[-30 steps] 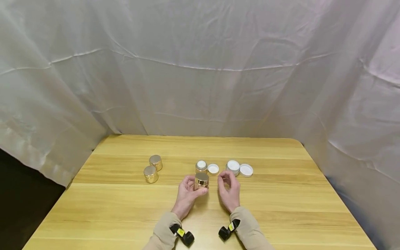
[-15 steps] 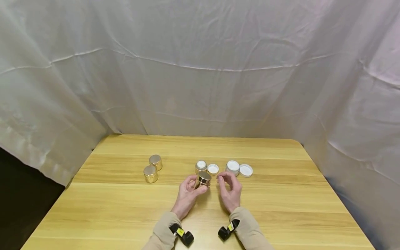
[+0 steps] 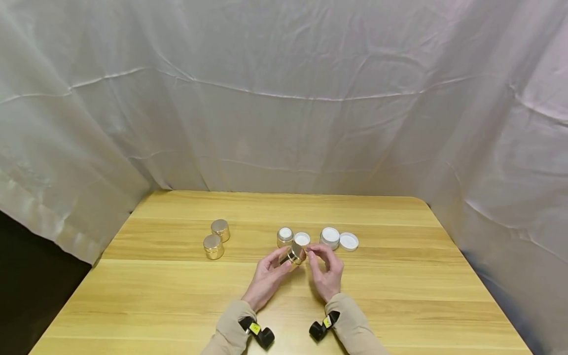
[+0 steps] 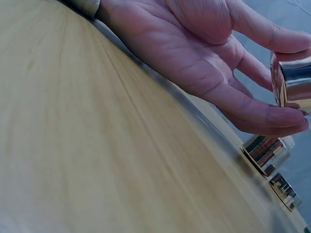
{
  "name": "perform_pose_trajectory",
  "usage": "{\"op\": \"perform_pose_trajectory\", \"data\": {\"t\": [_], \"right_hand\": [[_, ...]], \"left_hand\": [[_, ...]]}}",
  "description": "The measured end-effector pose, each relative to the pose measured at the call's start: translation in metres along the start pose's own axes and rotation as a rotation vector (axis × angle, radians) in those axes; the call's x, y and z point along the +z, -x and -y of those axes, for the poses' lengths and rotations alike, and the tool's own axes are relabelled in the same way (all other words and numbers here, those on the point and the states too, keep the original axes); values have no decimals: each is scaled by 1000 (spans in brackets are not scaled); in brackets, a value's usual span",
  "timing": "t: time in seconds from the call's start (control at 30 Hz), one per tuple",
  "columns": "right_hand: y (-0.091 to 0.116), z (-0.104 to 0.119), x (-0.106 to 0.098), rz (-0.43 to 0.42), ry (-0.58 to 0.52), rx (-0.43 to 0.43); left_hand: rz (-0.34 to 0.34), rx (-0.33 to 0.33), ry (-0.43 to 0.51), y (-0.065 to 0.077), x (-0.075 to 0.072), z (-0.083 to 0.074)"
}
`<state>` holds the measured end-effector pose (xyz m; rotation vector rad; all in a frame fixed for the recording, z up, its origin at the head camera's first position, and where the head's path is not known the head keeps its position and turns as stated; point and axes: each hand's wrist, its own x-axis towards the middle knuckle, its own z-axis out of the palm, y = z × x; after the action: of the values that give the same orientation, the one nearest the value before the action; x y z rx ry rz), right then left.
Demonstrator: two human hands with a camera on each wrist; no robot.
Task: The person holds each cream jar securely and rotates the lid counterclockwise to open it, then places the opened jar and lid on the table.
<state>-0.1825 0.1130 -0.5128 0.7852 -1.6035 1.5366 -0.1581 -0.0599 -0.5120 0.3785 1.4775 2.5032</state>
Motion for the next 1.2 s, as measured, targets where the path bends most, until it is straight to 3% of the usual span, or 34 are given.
{"op": "perform_pose_trajectory", "data": {"t": [0.23,0.47,0.6,0.9,1.2], "right_hand": [[-1,-1,2,50,1,-111],[1,-7,3,71,133,-204],[2,-7,3,118,168,-217],[3,-6,8,178,172,-237],[4,-5,14,190,187,-284]], "left_hand": [[32,-19,2,1,-1,-2],[61,-44,14,1,-1,0],[60,-48,20,0,-2,1],[33,-127,16,-1,-1,-2],[37,-121,61,-3,-1,-2]]}}
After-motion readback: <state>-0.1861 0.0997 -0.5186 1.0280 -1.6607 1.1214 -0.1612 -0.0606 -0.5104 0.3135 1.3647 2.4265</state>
